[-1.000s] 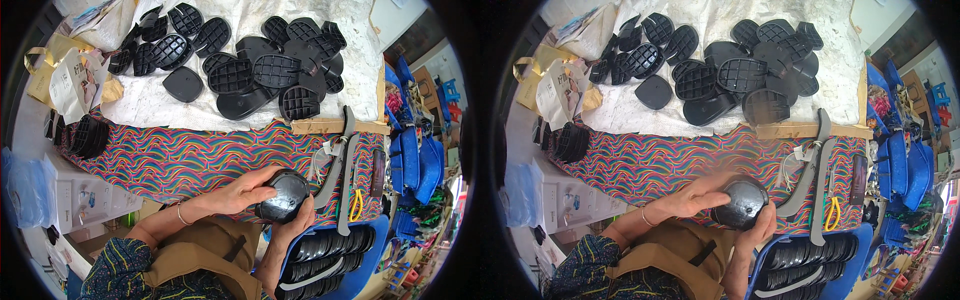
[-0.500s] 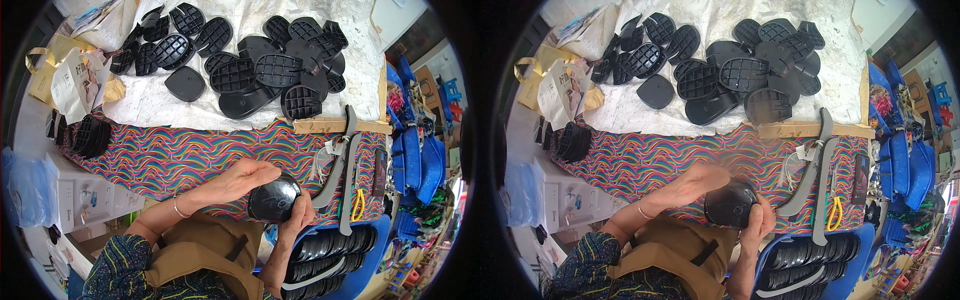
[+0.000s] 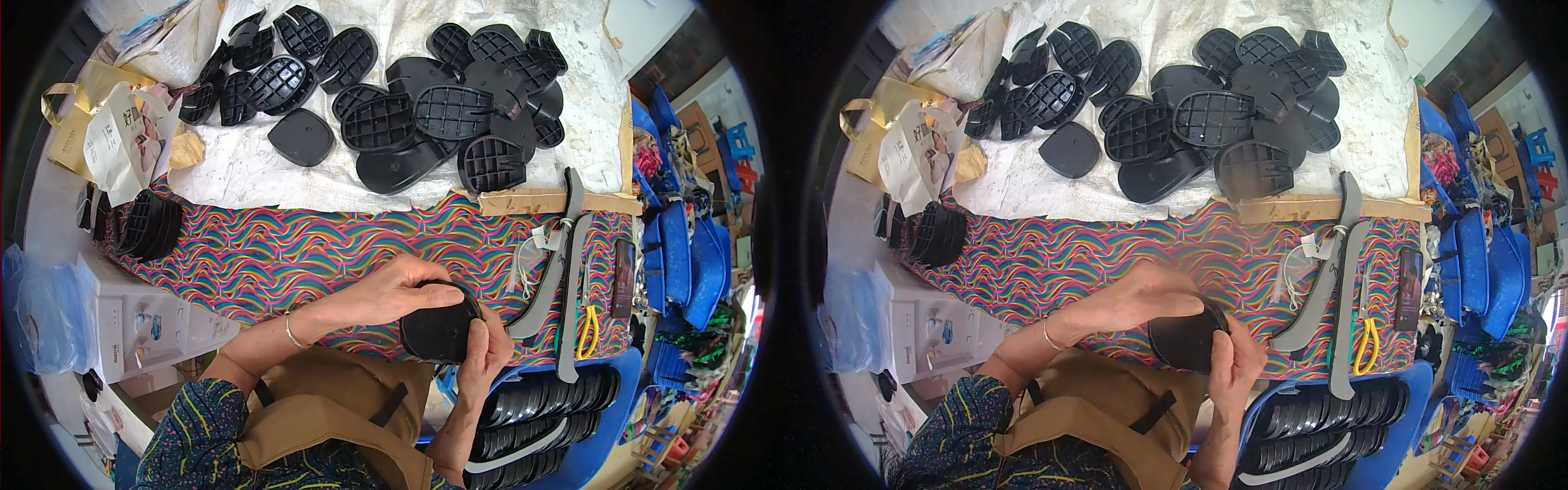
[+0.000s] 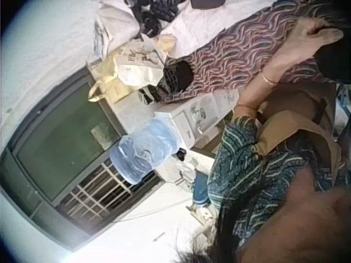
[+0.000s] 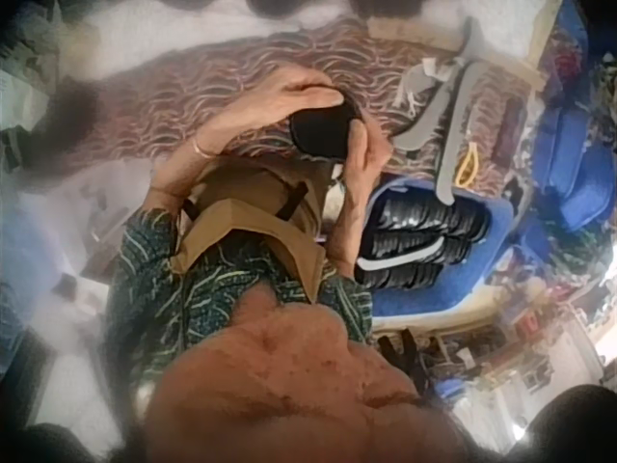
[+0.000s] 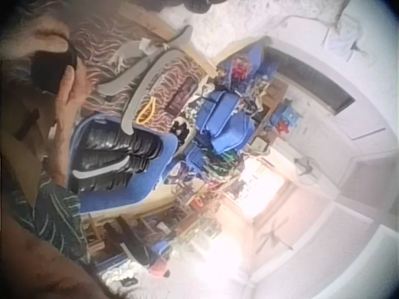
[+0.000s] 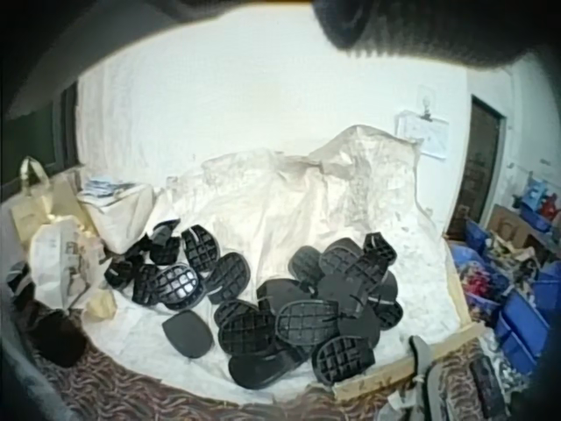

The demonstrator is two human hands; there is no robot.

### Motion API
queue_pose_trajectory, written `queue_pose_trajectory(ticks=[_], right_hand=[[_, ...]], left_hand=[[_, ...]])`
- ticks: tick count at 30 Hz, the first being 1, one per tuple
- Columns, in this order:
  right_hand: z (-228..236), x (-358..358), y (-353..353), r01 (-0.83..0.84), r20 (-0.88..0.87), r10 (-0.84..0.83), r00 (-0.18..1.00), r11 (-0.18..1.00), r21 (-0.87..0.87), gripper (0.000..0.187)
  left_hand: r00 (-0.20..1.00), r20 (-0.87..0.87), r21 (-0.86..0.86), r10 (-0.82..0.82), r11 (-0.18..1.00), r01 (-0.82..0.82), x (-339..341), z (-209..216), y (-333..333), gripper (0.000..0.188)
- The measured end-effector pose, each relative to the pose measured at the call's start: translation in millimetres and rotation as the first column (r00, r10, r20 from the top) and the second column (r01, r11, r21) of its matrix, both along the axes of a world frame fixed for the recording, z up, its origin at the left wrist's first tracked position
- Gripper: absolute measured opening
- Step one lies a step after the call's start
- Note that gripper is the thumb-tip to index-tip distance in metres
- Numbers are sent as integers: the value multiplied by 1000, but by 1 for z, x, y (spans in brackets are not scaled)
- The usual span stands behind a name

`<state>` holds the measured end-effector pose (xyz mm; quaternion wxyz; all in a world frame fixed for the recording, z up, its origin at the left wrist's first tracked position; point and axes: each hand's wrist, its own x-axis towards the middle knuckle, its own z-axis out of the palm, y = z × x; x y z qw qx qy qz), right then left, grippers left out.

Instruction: The person assembles black slipper sandals by hand. They pick up a sole and a strap, align the strap over the sole, and press it into place. The person repeats this process for multiple units, placing finished slippers into a blue bin.

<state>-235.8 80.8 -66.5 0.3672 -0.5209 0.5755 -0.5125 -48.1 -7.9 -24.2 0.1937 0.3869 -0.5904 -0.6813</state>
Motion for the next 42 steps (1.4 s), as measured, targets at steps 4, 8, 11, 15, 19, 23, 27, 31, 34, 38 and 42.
queue_pose_trajectory(ticks=[4, 8, 11, 15, 19, 23, 27, 31, 34, 38, 42], right_hand=[[-2, 6, 2, -7, 77, 9, 997, 1000, -28, 44], [-17, 3, 5, 29, 349, -54, 936, 997, 74, 43], [-24, 9, 0, 98, 501, -133, 855, 991, 96, 42], [-20, 20, -6, 94, 647, -191, 738, 979, 182, 40], [-11, 31, -10, 44, 740, -160, 653, 984, 174, 39], [-15, 22, -9, -12, 698, -113, 707, 985, 171, 36], [-11, 3, -8, -153, 505, 45, 862, 973, 174, 39], [-12, 4, -12, -142, 534, 27, 845, 974, 177, 39], [-10, 16, -14, -103, 711, -50, 701, 980, 170, 38], [-21, 15, 1, -120, 724, 19, 689, 989, 88, 40], [-24, 25, 5, 1, 601, -53, 798, 996, 87, 37]], left_hand=[[983, -180, 134, 37, 991, -13, 5, -3, 0, 33], [943, -333, 211, 25, 976, 49, 12, -16, 0, 41], [938, -347, 158, 22, 987, 35, 11, -17, 7, 55], [794, -565, 222, 225, 968, -117, -7, -25, 27, 74], [643, -673, 444, 366, 895, -46, -18, -31, 33, 61], [665, -664, 429, 342, 902, -35, -14, -29, 28, 55], [773, -592, 187, 228, 972, -143, -12, -30, 29, 54], [767, -575, 284, 287, 948, -142, -12, -17, 27, 53], [685, -616, 398, 389, 904, -156, -16, -27, 28, 50], [585, -662, 490, 468, 861, -134, -17, -29, 25, 48], [526, -687, 544, 501, 835, -85, -22, -35, 27, 45]])
